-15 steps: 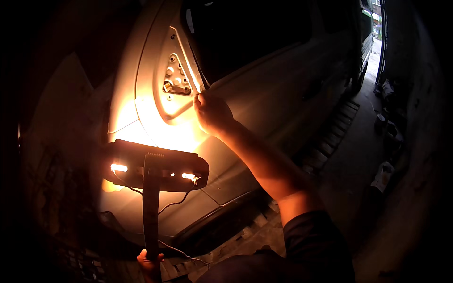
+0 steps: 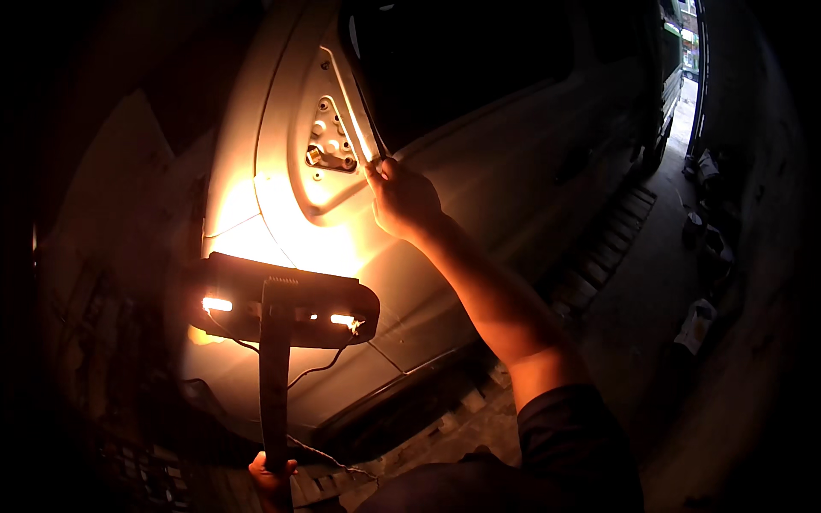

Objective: The person uses a portable inspection light to examine the surface of a silver car's front fender and door. They move the light source along the panel and use their hand to feel the surface, checking for imperfections or alignment issues.

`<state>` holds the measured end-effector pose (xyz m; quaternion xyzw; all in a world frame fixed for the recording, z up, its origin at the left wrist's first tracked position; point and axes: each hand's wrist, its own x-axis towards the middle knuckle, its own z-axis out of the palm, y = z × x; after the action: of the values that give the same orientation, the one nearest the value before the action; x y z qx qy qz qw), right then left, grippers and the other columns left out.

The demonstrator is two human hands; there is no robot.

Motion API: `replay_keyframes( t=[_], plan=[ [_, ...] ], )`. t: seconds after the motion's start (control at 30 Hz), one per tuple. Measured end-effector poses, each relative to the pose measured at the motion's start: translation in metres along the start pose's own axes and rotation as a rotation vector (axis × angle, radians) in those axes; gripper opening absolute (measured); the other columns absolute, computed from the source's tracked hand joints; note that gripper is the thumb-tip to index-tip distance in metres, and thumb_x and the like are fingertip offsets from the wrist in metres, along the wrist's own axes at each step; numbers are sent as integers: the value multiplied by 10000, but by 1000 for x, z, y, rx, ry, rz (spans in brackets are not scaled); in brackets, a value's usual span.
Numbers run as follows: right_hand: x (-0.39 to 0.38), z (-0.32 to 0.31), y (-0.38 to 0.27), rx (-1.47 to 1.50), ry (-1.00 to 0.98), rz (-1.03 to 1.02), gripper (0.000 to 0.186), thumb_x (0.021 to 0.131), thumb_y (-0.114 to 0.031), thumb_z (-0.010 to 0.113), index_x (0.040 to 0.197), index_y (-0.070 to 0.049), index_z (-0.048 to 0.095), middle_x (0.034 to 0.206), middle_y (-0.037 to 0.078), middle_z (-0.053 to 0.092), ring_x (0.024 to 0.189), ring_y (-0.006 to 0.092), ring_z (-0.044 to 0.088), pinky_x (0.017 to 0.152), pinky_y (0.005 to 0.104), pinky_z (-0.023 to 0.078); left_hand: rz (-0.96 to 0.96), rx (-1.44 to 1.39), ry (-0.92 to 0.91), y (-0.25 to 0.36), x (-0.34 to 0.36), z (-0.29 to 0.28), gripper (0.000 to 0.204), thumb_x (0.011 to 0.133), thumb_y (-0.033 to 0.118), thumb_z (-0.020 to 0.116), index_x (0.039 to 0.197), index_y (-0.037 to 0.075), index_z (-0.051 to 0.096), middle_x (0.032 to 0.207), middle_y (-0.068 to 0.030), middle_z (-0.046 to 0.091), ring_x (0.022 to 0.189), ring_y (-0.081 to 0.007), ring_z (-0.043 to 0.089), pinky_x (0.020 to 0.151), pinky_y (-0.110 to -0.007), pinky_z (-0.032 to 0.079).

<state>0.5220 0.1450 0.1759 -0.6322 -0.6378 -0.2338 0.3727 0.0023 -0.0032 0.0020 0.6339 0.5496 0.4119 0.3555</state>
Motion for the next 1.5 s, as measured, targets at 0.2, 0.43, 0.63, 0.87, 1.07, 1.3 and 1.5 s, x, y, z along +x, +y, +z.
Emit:
replay_keyframes(
  t=[0.2, 0.43, 0.63, 0.87, 1.07, 1.3, 1.5],
  plan=[
    [-3, 7, -9, -1, 28, -34, 447, 838, -107, 571, 1275, -14, 552, 983, 102, 585, 890, 249, 623, 728, 387, 542, 37, 10, -24, -5, 3, -2, 225, 689, 14, 783, 711, 20, 560, 625, -27, 588, 551, -99, 582, 510, -279, 505],
    [-1, 3, -13, -66, 46, -9, 440, 851, -137, 585, 1275, -22, 559, 1044, 102, 578, 907, 244, 641, 721, 379, 553, 38, -14, -7, -4, 2, -4, 238, 690, 30, 800, 728, 19, 565, 635, -20, 586, 558, -95, 578, 515, -282, 516],
    [-3, 0, -16, -19, 32, -17, 470, 848, -141, 593, 1301, -29, 542, 1101, 110, 580, 912, 246, 649, 720, 385, 559, 52, -20, -6, -8, 2, -6, 247, 685, 31, 807, 737, 17, 566, 650, -20, 589, 568, -95, 577, 511, -283, 517],
    [-6, 6, -12, -19, 38, -12, 486, 840, -162, 617, 1307, -50, 543, 1117, 126, 578, 930, 258, 646, 739, 385, 560, 46, 10, -29, -25, 9, -10, 259, 680, 22, 817, 748, 14, 568, 654, -20, 589, 576, -103, 584, 517, -283, 521],
    [9, -7, -4, 32, 75, 18, 349, 836, -170, 643, 1168, -73, 594, 988, 119, 595, 853, 284, 650, 692, 403, 562, 35, -17, -18, -22, 6, -11, 227, 679, -28, 770, 753, 16, 560, 656, -33, 599, 566, -110, 592, 522, -288, 530],
    [61, -16, -2, -49, 244, -30, 412, 840, -98, 618, 1246, -65, 556, 944, 129, 595, 871, 297, 628, 706, 424, 539, 54, 97, -29, -13, 4, -13, 167, 737, 26, 757, 786, 18, 597, 664, -26, 611, 585, -106, 582, 536, -289, 507],
    [58, 0, -8, -242, 345, -117, 456, 860, -102, 578, 1307, -27, 532, 974, 129, 598, 904, 285, 608, 722, 403, 526, 37, 151, -20, 40, -5, -3, 147, 806, 112, 769, 836, 6, 672, 703, -19, 629, 619, -104, 557, 553, -291, 457]
  ],
)
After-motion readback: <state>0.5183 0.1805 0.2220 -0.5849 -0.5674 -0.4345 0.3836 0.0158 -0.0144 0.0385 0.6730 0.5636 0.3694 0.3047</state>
